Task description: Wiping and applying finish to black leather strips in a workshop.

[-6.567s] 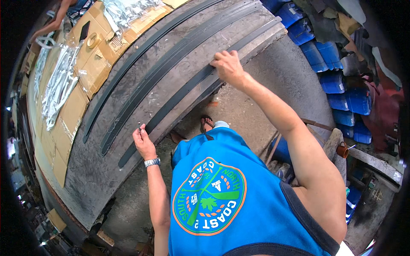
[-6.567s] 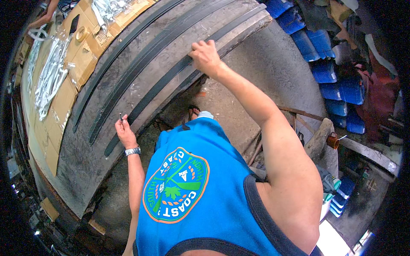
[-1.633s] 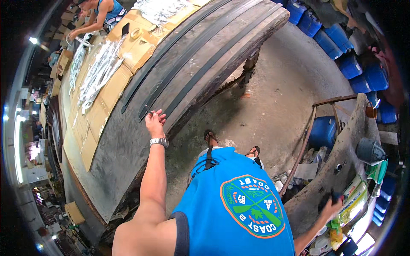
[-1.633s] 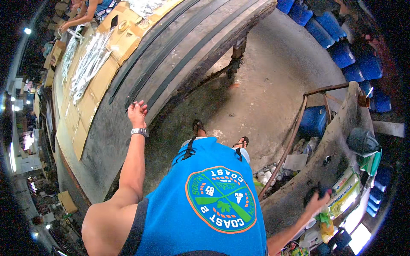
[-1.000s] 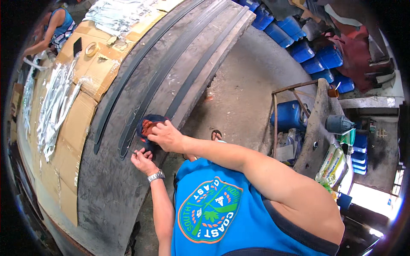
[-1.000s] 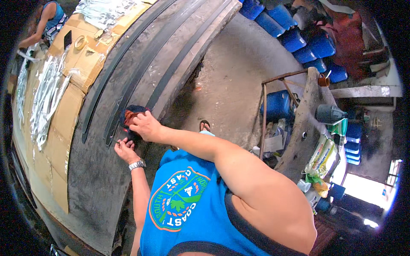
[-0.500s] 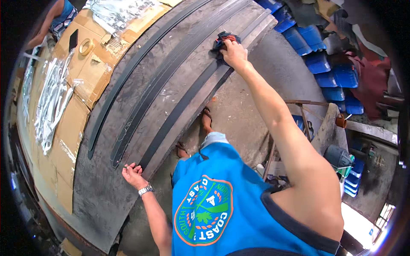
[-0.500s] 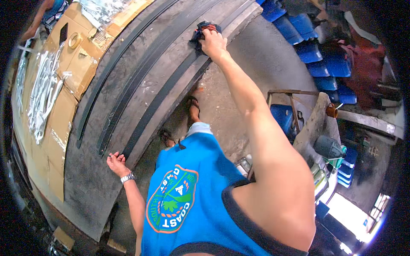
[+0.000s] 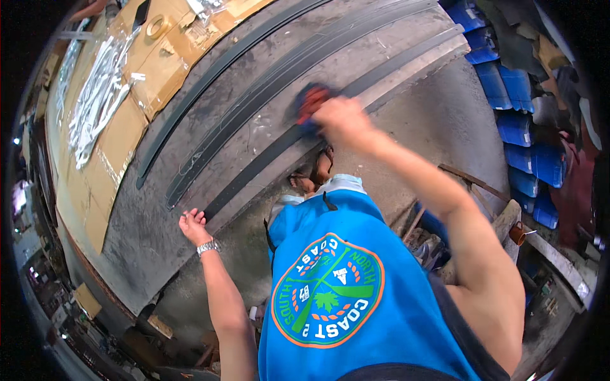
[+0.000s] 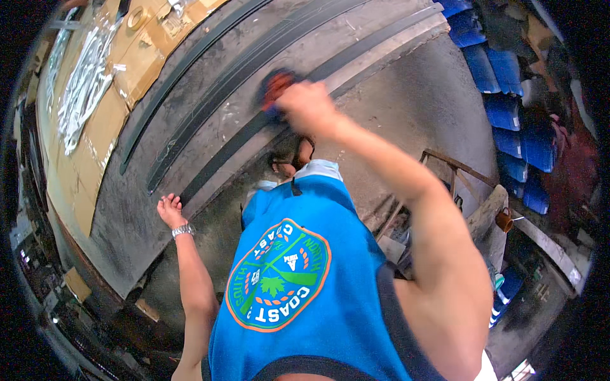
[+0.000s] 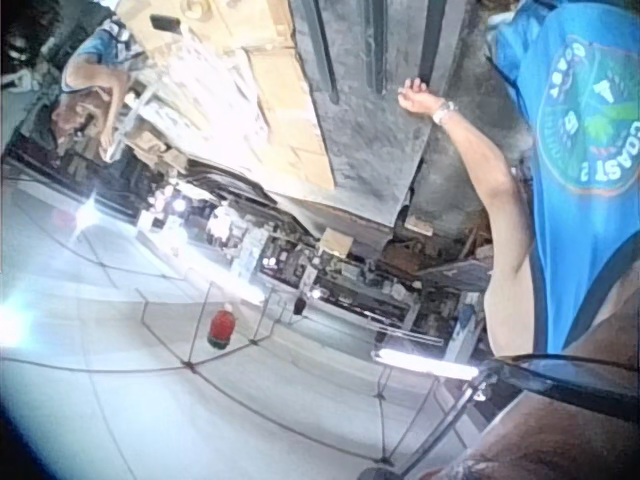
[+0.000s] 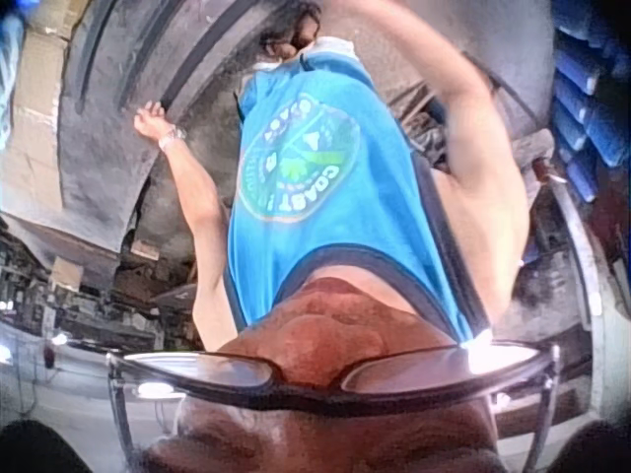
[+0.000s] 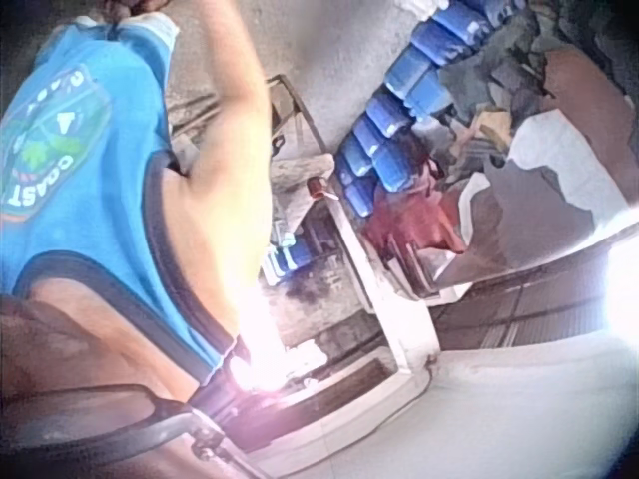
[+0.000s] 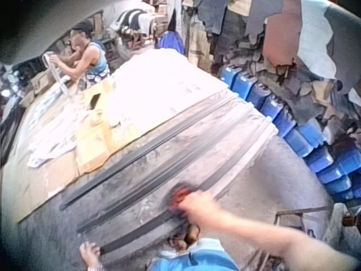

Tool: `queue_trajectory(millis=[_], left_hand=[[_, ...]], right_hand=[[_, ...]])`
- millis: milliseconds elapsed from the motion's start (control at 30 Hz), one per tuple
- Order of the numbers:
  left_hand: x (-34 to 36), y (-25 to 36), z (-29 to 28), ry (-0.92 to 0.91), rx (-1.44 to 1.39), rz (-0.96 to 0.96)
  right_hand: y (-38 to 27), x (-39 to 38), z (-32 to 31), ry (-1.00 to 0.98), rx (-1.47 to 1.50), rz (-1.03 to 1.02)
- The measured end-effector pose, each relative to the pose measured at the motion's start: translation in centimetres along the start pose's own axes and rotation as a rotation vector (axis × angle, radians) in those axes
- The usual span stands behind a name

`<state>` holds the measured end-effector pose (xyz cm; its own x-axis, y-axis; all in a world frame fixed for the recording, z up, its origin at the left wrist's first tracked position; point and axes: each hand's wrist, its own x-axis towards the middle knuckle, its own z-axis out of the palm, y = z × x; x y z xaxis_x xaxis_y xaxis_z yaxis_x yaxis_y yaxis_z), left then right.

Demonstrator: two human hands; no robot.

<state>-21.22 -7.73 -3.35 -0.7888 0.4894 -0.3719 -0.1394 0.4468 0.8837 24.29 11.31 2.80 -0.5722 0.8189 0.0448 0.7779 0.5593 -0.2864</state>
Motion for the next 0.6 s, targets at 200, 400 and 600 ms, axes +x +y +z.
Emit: queue_trajectory(millis=[200,400,600], left_hand=[[-0.5,0.7,0.8,-0.008,-0.027,0.058],[0.0,0.0,1.0,-0.029,-0.048,0.087],[0.1,-0.5,0.3,-0.031,-0.054,0.083]], right_hand=[[13.2,-3.2,-5.4,0.126,-0.241,0.553],[-3.9,0.2,3.3,0.169,0.104,0.046],[-15.4,3.4,5.5,0.229,0.232,-0.326]])
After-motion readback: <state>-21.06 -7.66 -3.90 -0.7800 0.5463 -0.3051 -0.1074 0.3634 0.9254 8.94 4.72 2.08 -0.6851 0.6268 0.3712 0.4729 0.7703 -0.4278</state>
